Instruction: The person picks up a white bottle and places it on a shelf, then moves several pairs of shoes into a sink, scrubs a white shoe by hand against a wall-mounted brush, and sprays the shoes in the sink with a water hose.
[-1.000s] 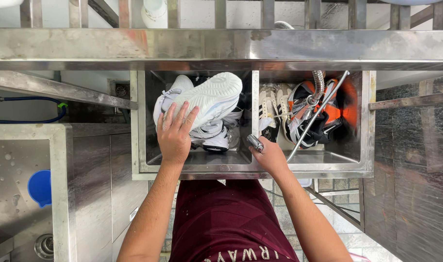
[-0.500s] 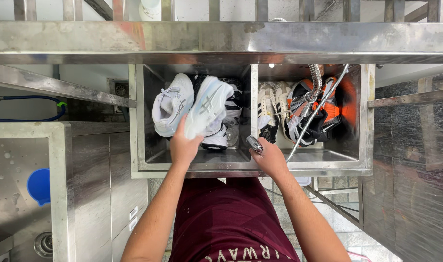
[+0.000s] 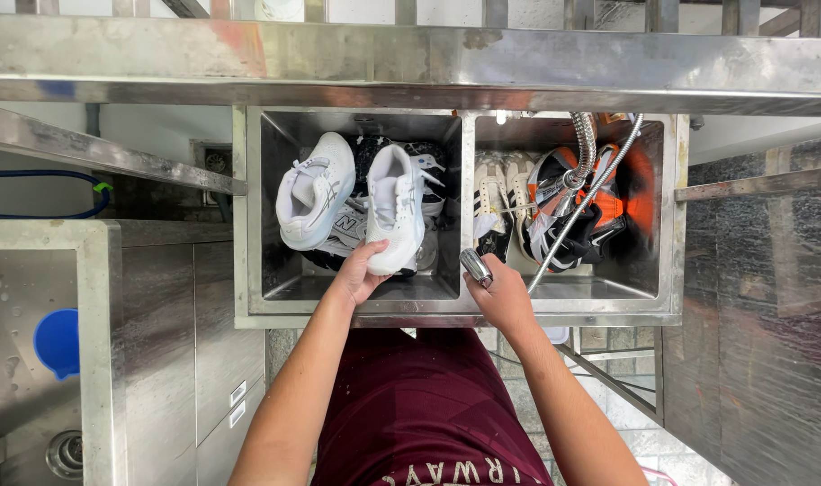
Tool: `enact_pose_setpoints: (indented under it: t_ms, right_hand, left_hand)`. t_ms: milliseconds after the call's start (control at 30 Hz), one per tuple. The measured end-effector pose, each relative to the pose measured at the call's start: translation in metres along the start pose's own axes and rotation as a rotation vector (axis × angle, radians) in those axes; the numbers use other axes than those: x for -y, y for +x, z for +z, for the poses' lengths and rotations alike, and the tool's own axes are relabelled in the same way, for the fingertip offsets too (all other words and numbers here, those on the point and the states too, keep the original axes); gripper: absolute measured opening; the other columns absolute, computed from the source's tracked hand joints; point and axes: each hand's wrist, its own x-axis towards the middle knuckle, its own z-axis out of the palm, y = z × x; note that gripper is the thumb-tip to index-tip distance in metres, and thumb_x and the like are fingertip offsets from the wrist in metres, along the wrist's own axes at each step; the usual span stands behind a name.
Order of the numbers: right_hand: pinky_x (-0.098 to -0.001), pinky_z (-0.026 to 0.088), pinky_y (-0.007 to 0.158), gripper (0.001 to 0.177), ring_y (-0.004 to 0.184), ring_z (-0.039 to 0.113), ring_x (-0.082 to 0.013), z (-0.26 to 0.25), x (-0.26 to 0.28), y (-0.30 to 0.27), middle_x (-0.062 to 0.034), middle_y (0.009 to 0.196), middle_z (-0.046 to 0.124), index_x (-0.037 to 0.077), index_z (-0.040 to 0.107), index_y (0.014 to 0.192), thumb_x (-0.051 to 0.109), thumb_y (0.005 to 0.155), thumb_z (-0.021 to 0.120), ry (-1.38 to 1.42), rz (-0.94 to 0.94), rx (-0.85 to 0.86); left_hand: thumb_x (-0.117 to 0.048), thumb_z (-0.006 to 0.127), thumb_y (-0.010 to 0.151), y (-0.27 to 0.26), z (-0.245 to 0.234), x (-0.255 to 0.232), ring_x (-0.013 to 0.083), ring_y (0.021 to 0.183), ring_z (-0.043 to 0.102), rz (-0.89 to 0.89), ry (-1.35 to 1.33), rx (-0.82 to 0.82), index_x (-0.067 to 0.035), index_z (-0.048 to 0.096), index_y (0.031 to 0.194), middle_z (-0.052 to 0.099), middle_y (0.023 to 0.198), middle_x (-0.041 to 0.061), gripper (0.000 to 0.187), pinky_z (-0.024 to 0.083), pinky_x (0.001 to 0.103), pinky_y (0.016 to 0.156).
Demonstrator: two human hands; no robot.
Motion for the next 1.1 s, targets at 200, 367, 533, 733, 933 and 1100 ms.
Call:
enact_pose_setpoints:
  t_ms: [200,367,533,733,933,1100]
  right_hand:
    - [-0.0423,0.05,0.065,0.024,0.068,0.062,-0.0383,-0.005,-0.009,-0.002,-0.0179,0.072,0.065,0.003,0.06,0.093,0.023,0.09,0.071,0.03,-0.025,-0.031]
    - [-0.0418,0.051,0.067,0.023,0.07,0.064,-0.0376,-0.008,-0.01,-0.005,-0.0175,0.075,0.067,0.005,0.062,0.095,0.025,0.089,0.071,0.021,0.017,-0.02]
    - [-0.0416,0.052,0.069,0.021,0.075,0.067,-0.037,-0.008,-0.01,-0.009,-0.0167,0.08,0.07,0.005,0.063,0.097,0.024,0.088,0.07,0.034,0.032,-0.013]
    - [-0.0415,0.052,0.07,0.022,0.079,0.068,-0.0377,-0.008,-0.012,-0.015,-0.0163,0.084,0.072,0.006,0.066,0.099,0.023,0.086,0.072,0.04,-0.016,-0.069]
    - [-0.0408,0.051,0.067,0.026,0.072,0.065,-0.0355,-0.001,-0.014,-0.007,-0.0169,0.078,0.067,0.005,0.064,0.099,0.022,0.082,0.075,0.073,0.003,-0.029]
    - [-0.0419,0.049,0.065,0.027,0.067,0.059,-0.0337,0.008,-0.003,0.001,-0.0162,0.073,0.063,0.002,0.062,0.092,0.022,0.082,0.077,0.082,-0.099,0.054]
  left_hand:
    - [-0.012,0.078,0.076,-0.009,0.029,-0.015,0.0236,0.12,0.063,0.223,0.118,0.036,-0.014,0.044,0.147,0.062,0.132,0.011,0.079,0.052,0.041,0.102]
    - [-0.005,0.081,0.076,0.019,0.025,-0.049,0.0292,0.124,0.063,0.352,0.176,0.031,-0.009,0.038,0.144,0.06,0.134,0.015,0.081,0.054,0.043,0.106]
    - [-0.002,0.08,0.073,0.059,0.034,-0.122,0.0312,0.12,0.063,0.378,0.168,0.118,-0.011,0.04,0.143,0.063,0.128,0.013,0.081,0.055,0.045,0.1]
    - [-0.004,0.072,0.075,0.11,0.03,-0.163,0.029,0.117,0.066,0.284,0.003,0.243,-0.008,0.061,0.132,0.068,0.126,0.012,0.058,0.058,0.047,0.094]
    - [-0.012,0.083,0.086,0.14,0.001,-0.162,0.033,0.115,0.069,0.631,-0.001,-0.159,-0.001,0.067,0.112,0.072,0.116,0.017,0.032,0.062,0.048,0.093]
    - [-0.044,0.083,0.095,0.076,-0.01,-0.152,0.0318,0.123,0.059,0.837,0.91,-0.732,-0.004,0.058,0.13,0.058,0.135,0.02,0.059,0.051,0.049,0.104]
